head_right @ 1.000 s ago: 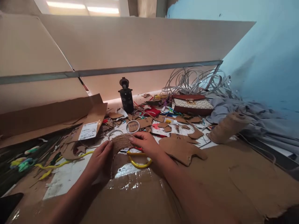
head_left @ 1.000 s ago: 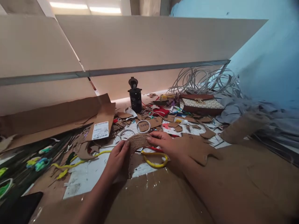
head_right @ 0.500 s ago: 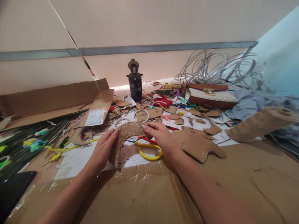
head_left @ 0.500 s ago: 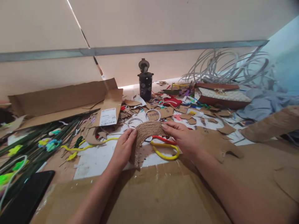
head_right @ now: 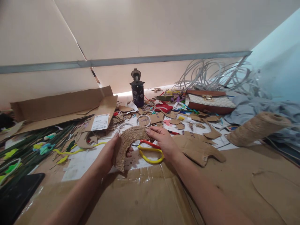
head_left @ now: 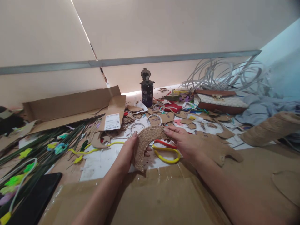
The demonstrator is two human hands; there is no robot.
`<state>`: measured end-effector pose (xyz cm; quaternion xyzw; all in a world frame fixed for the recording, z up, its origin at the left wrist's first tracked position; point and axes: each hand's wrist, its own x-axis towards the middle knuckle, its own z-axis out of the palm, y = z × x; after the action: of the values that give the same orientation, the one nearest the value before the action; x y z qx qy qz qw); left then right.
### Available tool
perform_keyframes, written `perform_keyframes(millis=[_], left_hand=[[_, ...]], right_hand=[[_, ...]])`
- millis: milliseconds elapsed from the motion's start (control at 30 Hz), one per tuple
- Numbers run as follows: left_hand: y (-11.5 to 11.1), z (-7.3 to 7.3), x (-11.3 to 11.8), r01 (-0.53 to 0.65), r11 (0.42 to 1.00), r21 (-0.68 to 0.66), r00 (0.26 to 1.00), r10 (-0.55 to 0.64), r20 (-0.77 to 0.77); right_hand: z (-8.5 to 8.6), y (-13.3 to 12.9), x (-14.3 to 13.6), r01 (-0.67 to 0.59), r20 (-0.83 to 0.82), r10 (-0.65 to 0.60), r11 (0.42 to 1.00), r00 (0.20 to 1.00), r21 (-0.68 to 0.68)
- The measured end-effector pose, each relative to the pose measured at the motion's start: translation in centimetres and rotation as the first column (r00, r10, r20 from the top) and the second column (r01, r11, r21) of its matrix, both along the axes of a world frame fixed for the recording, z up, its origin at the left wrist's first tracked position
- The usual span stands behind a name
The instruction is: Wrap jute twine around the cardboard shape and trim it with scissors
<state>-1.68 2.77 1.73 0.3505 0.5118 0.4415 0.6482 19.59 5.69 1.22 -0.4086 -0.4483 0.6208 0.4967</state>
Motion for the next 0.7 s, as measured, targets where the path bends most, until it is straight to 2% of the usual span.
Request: perform_keyframes(millis=[67, 133, 300, 433, 567, 700], left_hand=[[-0.1, 0.2, 0.1, 0.069, 0.988, -0.136, 0.993, -0.055, 0.107], [-0.2, 0.4, 0.1, 0.082, 0.983, -0.164, 0.987, -0.057, 0.149], [-0.1, 0.6, 0.1, 0.028, 0.989, -0.142, 0.993, -0.01, 0.121], [0.0, 0.7, -0.3, 0.008, 0.995, -0.104, 0.994, 0.004, 0.112], [0.2, 0.6, -0.6, -0.04, 0.993, -0.107, 0.993, 0.052, 0.105], [0.3, 0.3, -0.9, -0.022, 0.997, -0.078, 0.997, 0.027, 0.066]], right_hand=[[0.0, 0.0, -0.1, -0.024, -0.023, 0.024, 1.0, 0.999, -0.004], [0.0, -0.1, -0.2, -0.039, -0.039, 0.038, 0.999, 0.999, -0.008], [0.0, 0.0, 0.0, -0.007, -0.009, 0.007, 1.0, 1.0, 0.001], [0.0, 0.4, 0.6, 0.019, 0.087, -0.027, 0.996, 0.996, 0.088], [0.5, 0.5, 1.2, -0.04, 0.231, 0.005, 0.989, 0.973, 0.146], [1.1, 0.5, 1.5, -0.12, 0.286, 0.078, 0.984, 0.955, 0.133]])
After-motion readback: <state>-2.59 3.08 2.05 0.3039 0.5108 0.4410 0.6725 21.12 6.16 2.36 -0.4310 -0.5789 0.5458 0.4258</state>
